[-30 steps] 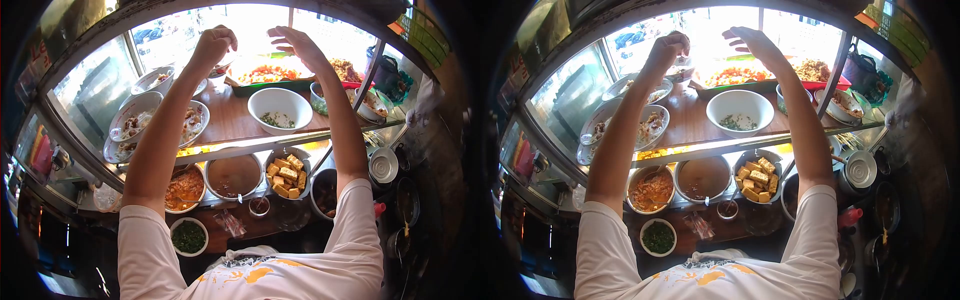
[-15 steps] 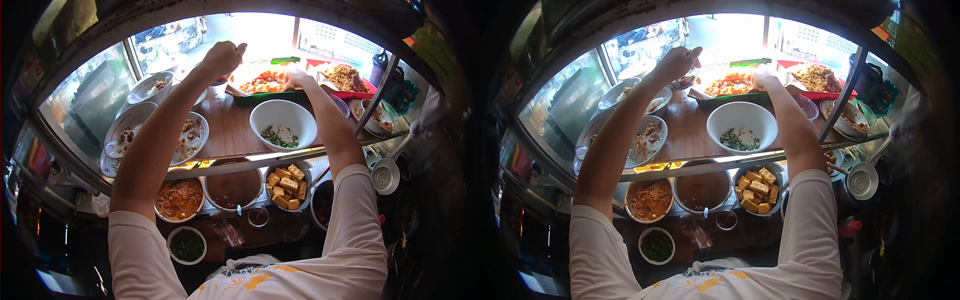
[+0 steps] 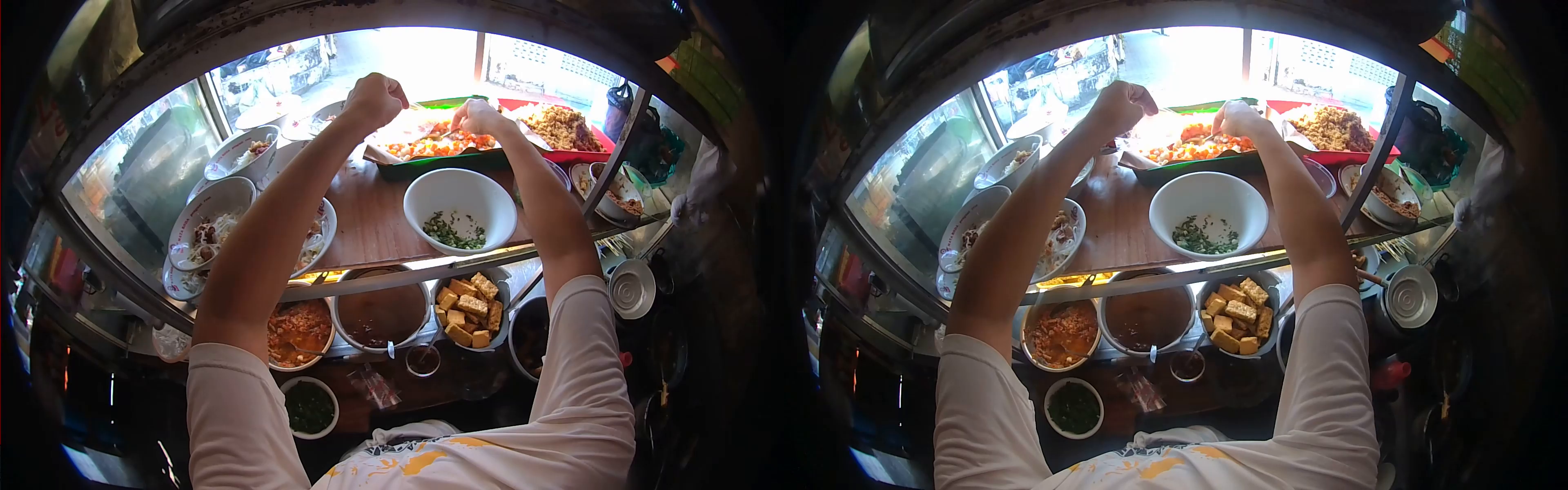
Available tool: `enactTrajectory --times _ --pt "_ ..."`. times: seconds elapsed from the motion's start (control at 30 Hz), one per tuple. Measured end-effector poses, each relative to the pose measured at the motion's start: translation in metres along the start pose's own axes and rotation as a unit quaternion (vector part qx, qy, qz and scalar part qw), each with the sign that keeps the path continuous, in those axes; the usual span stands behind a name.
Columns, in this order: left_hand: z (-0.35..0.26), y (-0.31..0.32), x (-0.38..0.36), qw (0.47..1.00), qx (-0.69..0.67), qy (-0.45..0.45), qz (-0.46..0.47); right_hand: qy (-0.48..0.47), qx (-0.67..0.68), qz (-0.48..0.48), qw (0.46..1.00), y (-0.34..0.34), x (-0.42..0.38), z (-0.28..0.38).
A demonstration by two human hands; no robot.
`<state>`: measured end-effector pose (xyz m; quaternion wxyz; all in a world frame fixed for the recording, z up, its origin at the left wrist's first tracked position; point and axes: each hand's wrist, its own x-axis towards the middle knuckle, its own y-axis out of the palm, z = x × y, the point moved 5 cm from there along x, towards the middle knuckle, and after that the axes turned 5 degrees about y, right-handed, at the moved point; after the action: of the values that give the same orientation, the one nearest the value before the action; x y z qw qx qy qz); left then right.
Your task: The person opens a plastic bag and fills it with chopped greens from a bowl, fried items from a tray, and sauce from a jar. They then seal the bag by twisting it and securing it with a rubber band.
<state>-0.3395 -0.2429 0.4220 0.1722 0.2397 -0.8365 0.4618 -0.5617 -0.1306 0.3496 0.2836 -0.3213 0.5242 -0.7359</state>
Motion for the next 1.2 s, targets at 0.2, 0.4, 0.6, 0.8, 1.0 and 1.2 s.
enactTrajectory --times 0.2,0.4,0.6,0.8,1.0,1.2 --pt "0.012 0.020 0.009 0.998 -0.029 -0.059 -0.014 0.025 0.062 0.103 0.992 0.000 -0.005 0.002" --pt "0.021 0.032 0.025 0.995 0.007 -0.080 -0.050 0.043 0.098 0.045 0.993 -0.013 0.008 -0.019" --pt "0.024 0.041 0.027 0.993 0.016 -0.119 -0.003 0.068 0.111 0.031 0.991 -0.034 -0.002 -0.024" --pt "0.057 0.066 0.052 0.991 0.041 -0.112 0.051 0.093 0.065 0.006 0.994 -0.071 -0.025 -0.005" --pt "0.070 0.077 0.068 0.987 0.014 -0.147 0.060 0.011 0.045 -0.102 0.994 -0.093 -0.030 0.031" --pt "0.036 0.046 0.049 0.959 -0.137 -0.247 0.007 -0.183 -0.139 -0.336 0.913 -0.092 -0.065 0.081"
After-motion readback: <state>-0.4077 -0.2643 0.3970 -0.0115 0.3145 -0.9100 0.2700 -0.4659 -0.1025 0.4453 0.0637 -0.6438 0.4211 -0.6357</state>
